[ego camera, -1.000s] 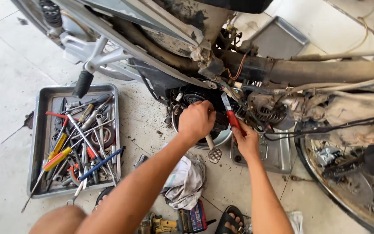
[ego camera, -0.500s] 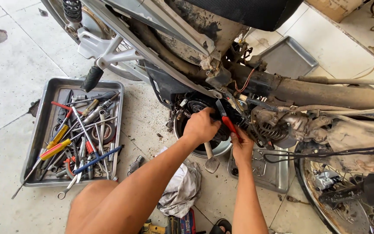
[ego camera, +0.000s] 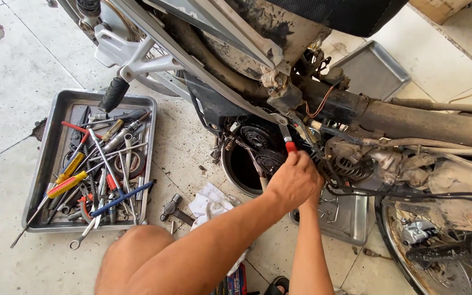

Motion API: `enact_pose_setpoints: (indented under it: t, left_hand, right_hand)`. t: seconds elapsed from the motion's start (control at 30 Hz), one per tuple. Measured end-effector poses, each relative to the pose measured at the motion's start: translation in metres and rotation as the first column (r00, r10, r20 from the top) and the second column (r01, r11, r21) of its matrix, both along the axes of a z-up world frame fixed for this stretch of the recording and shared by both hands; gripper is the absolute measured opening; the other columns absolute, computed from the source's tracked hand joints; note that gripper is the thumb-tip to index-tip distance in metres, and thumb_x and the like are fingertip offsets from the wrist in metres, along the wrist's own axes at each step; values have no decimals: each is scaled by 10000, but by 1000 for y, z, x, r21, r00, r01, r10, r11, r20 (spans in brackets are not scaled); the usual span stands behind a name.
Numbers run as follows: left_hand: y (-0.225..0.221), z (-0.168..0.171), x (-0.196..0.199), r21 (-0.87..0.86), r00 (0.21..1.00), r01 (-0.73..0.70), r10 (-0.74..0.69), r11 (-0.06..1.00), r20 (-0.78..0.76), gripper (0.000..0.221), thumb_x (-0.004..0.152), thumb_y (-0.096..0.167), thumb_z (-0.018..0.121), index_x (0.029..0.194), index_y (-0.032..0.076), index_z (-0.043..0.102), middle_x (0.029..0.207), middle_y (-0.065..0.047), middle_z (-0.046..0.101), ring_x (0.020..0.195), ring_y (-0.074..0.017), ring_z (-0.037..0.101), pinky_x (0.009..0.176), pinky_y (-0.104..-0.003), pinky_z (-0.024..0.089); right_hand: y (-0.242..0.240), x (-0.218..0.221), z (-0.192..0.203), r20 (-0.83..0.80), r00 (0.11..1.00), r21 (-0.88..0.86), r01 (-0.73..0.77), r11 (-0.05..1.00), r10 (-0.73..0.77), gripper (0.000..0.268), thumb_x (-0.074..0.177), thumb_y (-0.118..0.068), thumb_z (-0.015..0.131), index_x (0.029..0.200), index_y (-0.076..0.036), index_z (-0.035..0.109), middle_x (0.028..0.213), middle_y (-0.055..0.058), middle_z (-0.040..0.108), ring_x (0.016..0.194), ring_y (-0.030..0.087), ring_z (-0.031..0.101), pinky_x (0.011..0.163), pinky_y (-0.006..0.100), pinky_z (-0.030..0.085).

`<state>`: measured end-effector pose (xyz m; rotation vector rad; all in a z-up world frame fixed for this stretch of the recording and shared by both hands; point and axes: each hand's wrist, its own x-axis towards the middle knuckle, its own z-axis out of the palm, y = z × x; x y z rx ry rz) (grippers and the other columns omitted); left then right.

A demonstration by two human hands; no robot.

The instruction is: Trimming excess sealant from a motorcycle engine casing with a utility knife and wiping the area clean with a cloth.

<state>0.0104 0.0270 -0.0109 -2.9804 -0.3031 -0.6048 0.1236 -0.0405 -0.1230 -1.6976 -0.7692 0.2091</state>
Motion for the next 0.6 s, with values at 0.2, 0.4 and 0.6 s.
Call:
enact_pose_setpoints:
  t: [0.2, 0.4, 0.6]
  left_hand:
    - [-1, 54, -12, -40, 933, -256, 236, 966, -271, 442, 945, 85, 426, 1289, -147, 581, 1339, -366, 595, 1324, -564, 478, 1114, -684, 198]
    - [6, 43, 0, -197, 901, -306, 216, 931, -375, 461, 945, 190, 461, 1255, -116, 613, 1259, -327, 641, 1319, -606, 421, 1053, -717, 209]
    - [8, 51, 1, -275, 902, -322, 204, 906, -381, 456, 931, 397, 531, 1097, 13, 710, 1058, -158, 676, 1149, -430, 397, 885, -584, 281]
  right_hand:
    - [0, 0, 1, -8, 1000, 6, 5, 1000, -5, 321, 954, -53, 658, 1260, -101, 741, 1119, 163, 745, 1099, 257, 659, 933, 513, 535]
    - [5, -3, -4, -24, 1000, 18, 6, 1000, -6, 315, 956, -51, 653, 1255, -96, 741, 1117, 162, 743, 1099, 253, 656, 936, 507, 535]
    - [-10, 4, -75, -32, 999, 26, 16, 1000, -15, 308, 959, -49, 648, 1250, -92, 741, 1115, 162, 742, 1098, 250, 654, 939, 501, 534]
